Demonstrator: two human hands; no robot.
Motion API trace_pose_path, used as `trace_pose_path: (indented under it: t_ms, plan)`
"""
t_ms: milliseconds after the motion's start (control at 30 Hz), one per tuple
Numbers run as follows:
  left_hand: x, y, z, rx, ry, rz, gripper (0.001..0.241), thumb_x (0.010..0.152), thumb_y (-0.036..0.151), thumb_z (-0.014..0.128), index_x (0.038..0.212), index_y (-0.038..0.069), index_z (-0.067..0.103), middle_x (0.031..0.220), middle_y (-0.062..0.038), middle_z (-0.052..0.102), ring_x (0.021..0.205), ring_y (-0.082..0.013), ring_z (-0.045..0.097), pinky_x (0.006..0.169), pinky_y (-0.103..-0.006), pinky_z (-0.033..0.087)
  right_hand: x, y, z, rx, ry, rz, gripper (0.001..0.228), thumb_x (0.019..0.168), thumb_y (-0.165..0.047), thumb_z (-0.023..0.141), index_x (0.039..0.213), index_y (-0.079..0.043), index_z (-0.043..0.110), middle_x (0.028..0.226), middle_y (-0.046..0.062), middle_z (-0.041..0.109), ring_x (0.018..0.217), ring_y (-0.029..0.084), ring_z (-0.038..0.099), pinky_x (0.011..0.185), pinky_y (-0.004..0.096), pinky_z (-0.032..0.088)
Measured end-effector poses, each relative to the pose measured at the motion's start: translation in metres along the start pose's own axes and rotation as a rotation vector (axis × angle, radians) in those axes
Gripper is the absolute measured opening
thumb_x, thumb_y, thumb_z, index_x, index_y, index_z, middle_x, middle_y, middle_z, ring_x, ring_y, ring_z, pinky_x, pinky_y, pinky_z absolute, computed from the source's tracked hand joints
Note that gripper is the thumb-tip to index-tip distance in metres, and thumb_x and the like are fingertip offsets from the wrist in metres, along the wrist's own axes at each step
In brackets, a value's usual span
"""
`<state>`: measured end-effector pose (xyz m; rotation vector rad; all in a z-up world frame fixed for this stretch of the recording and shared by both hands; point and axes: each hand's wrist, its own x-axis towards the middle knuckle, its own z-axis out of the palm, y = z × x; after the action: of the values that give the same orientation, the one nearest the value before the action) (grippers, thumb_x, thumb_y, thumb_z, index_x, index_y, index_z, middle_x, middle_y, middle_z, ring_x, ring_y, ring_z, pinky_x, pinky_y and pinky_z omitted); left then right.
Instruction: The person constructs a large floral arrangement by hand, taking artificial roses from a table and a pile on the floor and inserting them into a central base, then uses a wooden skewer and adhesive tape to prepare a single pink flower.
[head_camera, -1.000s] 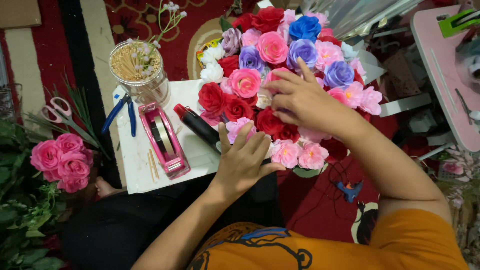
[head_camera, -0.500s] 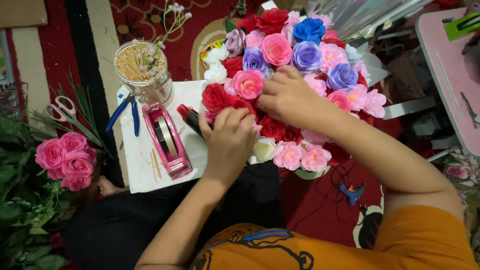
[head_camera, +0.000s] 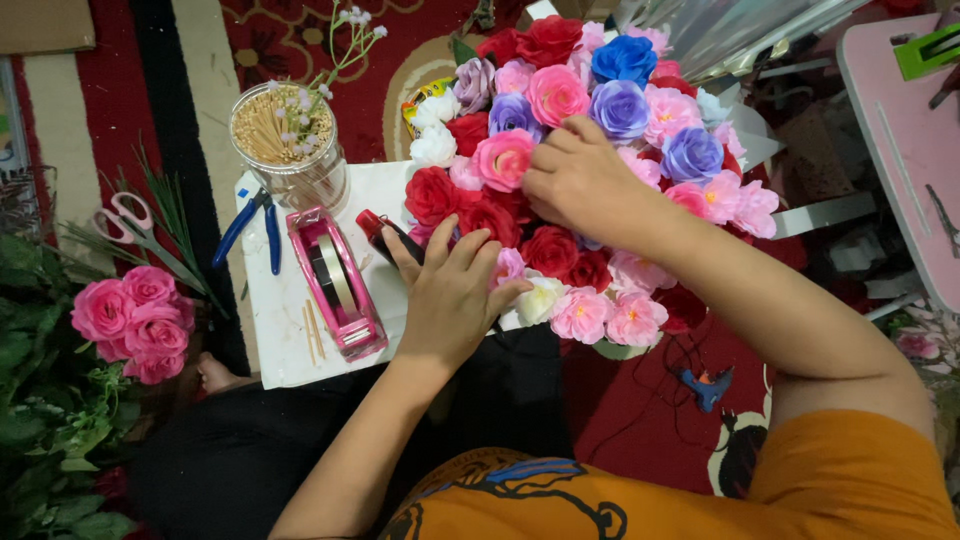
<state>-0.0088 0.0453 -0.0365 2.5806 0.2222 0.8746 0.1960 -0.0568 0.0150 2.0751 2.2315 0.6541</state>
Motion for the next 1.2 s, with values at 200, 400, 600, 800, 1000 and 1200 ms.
trace_pose_path:
  t_ms: [200, 400, 600, 800, 1000, 1200]
  plan:
    - [0.002, -0.002, 0.000, 0.024, 0.022, 0.011, 0.053, 0.089, 0.062, 0.037, 0.103, 0.014, 0.056, 0.107, -0.003, 0.057, 0.120, -0.0277, 0.045, 0.095, -0.0639, 0.019, -0.008, 0.008, -0.009, 0.083, -0.047, 0.026, 0.017, 0.084, -0.038, 0.058, 0.083, -0.021, 0.057, 0.083, -0.003, 0.053, 0.092, 0.014, 0.051, 0.098, 0.039, 0.031]
    - [0.011, -0.002, 0.004, -0.003, 0.007, -0.007, 0.053, 0.092, 0.058, 0.036, 0.103, 0.010, 0.057, 0.100, -0.006, 0.058, 0.112, -0.0295, 0.048, 0.093, -0.0655, 0.018, 0.000, -0.003, -0.038, 0.229, -0.045, -0.085, 0.014, 0.083, -0.033, 0.060, 0.079, -0.020, 0.058, 0.098, 0.003, 0.059, 0.105, 0.020, 0.053, 0.102, 0.045, 0.028]
    - [0.026, -0.006, 0.022, 0.158, 0.090, -0.059, 0.056, 0.091, 0.062, 0.032, 0.108, 0.014, 0.057, 0.101, -0.003, 0.058, 0.103, -0.0222, 0.051, 0.100, -0.0618, 0.015, 0.001, -0.004, -0.044, 0.280, -0.057, -0.101, 0.008, 0.082, -0.025, 0.062, 0.081, -0.017, 0.060, 0.119, 0.008, 0.057, 0.117, 0.026, 0.050, 0.104, 0.047, 0.027]
    - [0.042, -0.005, 0.017, 0.162, 0.230, -0.026, 0.018, 0.095, 0.027, 0.052, 0.108, 0.017, 0.059, 0.108, -0.002, 0.055, 0.101, -0.0199, 0.050, 0.095, -0.0472, 0.025, -0.009, 0.001, -0.030, 0.281, -0.080, -0.125, 0.009, 0.078, -0.027, 0.064, 0.078, -0.020, 0.059, 0.108, 0.005, 0.061, 0.112, 0.022, 0.054, 0.105, 0.048, 0.026]
    - [0.043, -0.014, 0.028, 0.129, 0.237, 0.028, 0.023, 0.097, 0.017, 0.043, 0.113, 0.015, 0.059, 0.111, -0.004, 0.056, 0.104, -0.0219, 0.046, 0.096, -0.0488, 0.022, -0.008, -0.001, -0.042, 0.350, -0.067, -0.156, 0.009, 0.080, -0.026, 0.061, 0.078, -0.018, 0.059, 0.105, 0.005, 0.060, 0.110, 0.023, 0.055, 0.106, 0.050, 0.027]
    - [0.037, -0.013, 0.021, 0.125, 0.201, 0.013, 0.022, 0.090, 0.017, 0.051, 0.109, 0.020, 0.063, 0.117, -0.001, 0.058, 0.108, -0.0217, 0.049, 0.100, -0.0558, 0.019, -0.002, -0.003, -0.043, 0.299, -0.053, -0.130, 0.010, 0.082, -0.026, 0.059, 0.078, -0.018, 0.059, 0.100, 0.004, 0.060, 0.104, 0.023, 0.056, 0.102, 0.049, 0.031]
